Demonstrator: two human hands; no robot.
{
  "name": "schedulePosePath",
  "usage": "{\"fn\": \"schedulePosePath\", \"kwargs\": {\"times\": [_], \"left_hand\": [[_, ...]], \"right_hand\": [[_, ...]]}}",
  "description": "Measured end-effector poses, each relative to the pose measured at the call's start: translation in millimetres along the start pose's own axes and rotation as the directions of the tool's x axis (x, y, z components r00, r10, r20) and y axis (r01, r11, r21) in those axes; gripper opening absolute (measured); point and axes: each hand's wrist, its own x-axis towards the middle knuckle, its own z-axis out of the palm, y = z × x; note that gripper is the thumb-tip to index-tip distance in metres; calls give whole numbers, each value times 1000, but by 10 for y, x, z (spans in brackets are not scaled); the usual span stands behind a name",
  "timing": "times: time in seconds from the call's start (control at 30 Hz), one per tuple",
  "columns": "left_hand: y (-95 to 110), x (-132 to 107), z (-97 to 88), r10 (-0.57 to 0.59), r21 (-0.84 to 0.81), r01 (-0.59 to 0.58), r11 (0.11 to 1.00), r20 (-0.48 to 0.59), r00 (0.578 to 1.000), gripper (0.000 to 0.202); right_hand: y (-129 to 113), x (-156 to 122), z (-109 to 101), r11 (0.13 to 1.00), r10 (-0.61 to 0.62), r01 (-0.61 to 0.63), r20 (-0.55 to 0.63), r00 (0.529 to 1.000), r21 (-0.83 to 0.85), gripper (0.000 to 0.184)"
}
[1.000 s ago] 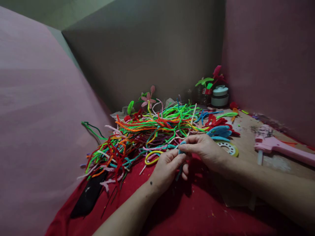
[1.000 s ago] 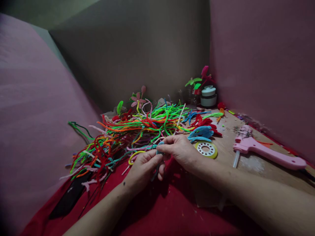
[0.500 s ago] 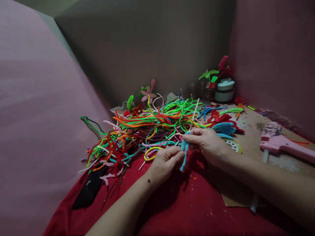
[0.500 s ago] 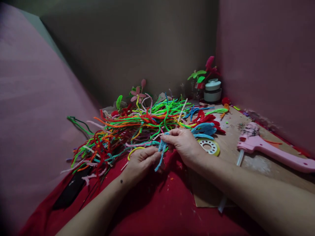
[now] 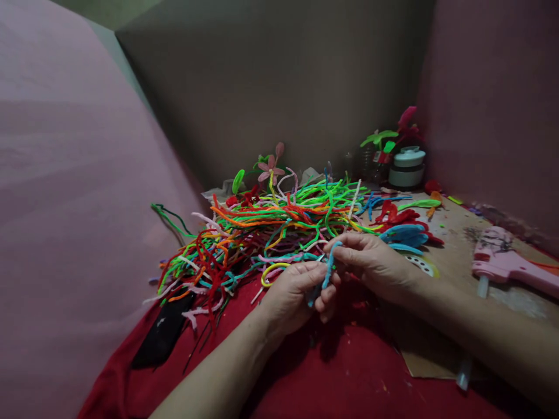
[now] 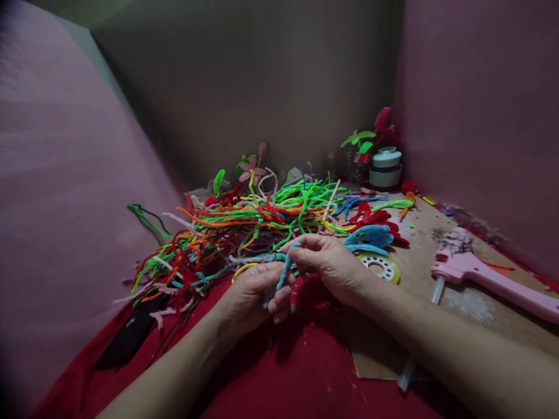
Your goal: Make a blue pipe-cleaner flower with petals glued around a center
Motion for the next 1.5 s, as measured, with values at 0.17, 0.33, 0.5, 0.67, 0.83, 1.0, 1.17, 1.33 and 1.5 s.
{"fn": "schedulePosePath", "kwargs": {"times": [0.17,0.33,0.5,0.67,0.83,1.0,1.17,1.33,1.5], "left_hand": [[33,-43,85,256,343,-164,925,-244,935,21],[5,-45,127,317,575,-110,810,-274,908,24],[106,-65,119,427,720,-89,689,-303,852,23],[224,-78,90,338,466,-162,870,-324,884,25],[166,-52,115,322,360,-198,912,-327,888,16],[127,-19,163,399,416,-215,884,-430,810,15],[89,-5,83,598,778,-143,612,-337,727,14],[87,-7,-3,668,923,-49,381,-239,704,15],[180,-19,-18,362,694,-30,719,-337,869,17]], "right_hand": [[32,-11,1,992,-39,38,-5,999,-122,21],[-24,-78,94,959,-87,90,22,996,-269,16],[-34,-67,111,950,-81,69,-25,996,-306,13],[10,-70,91,916,22,16,90,996,-400,16],[31,-121,129,889,139,-46,173,975,-455,24],[44,-158,226,910,224,-180,76,972,-374,21],[15,-164,299,842,234,-208,-10,972,-499,26],[-39,-162,313,798,236,-238,-76,969,-553,31],[39,-155,237,838,248,-218,-6,969,-501,29]]}}
